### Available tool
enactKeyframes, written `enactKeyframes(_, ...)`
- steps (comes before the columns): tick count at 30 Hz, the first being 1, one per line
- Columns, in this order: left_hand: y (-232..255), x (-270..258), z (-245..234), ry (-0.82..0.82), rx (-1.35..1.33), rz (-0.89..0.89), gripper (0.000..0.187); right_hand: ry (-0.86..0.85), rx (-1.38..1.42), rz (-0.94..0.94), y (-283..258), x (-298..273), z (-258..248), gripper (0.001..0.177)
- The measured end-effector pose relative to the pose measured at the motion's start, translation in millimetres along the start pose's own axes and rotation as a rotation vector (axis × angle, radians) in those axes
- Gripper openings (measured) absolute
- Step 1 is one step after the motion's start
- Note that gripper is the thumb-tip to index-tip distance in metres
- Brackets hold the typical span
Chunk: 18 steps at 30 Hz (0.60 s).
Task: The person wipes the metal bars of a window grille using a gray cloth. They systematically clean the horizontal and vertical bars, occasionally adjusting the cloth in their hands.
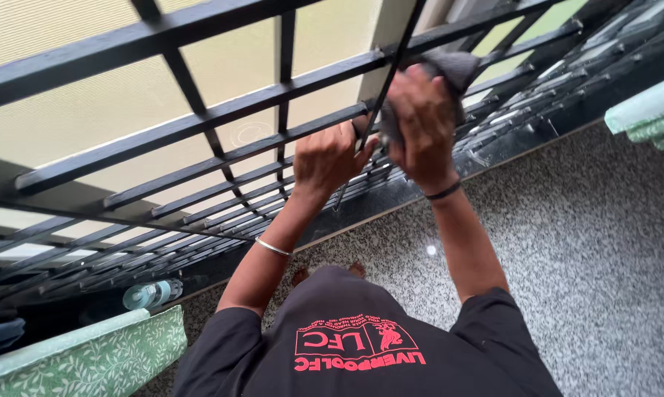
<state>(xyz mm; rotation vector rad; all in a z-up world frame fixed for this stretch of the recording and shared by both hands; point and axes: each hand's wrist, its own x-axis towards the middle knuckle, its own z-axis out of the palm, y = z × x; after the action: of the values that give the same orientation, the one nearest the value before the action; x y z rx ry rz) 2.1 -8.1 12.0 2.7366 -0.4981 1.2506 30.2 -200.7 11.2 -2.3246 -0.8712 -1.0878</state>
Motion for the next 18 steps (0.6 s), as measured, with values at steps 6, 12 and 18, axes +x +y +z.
enactKeyframes(6, -8.5, 10.3, -10.4, -0.452, -0.164, -0.017, 0.055, 0.070, -0.137, 0.266, 1.8, -68.3, 38.4, 0.059)
enactKeyframes(12, -3.0, 10.9, -6.7, -0.571, -0.147, -0.045, 0.058, -0.074, 0.136, 0.107, -12.1, -44.8, 13.5, 0.042)
enactKeyframes(18, -4.7, 7.5, -4.0, -0.550, -0.149, -0.037, 0.059, 0.017, 0.154, 0.307, -43.0, -25.7, 21.0, 0.036)
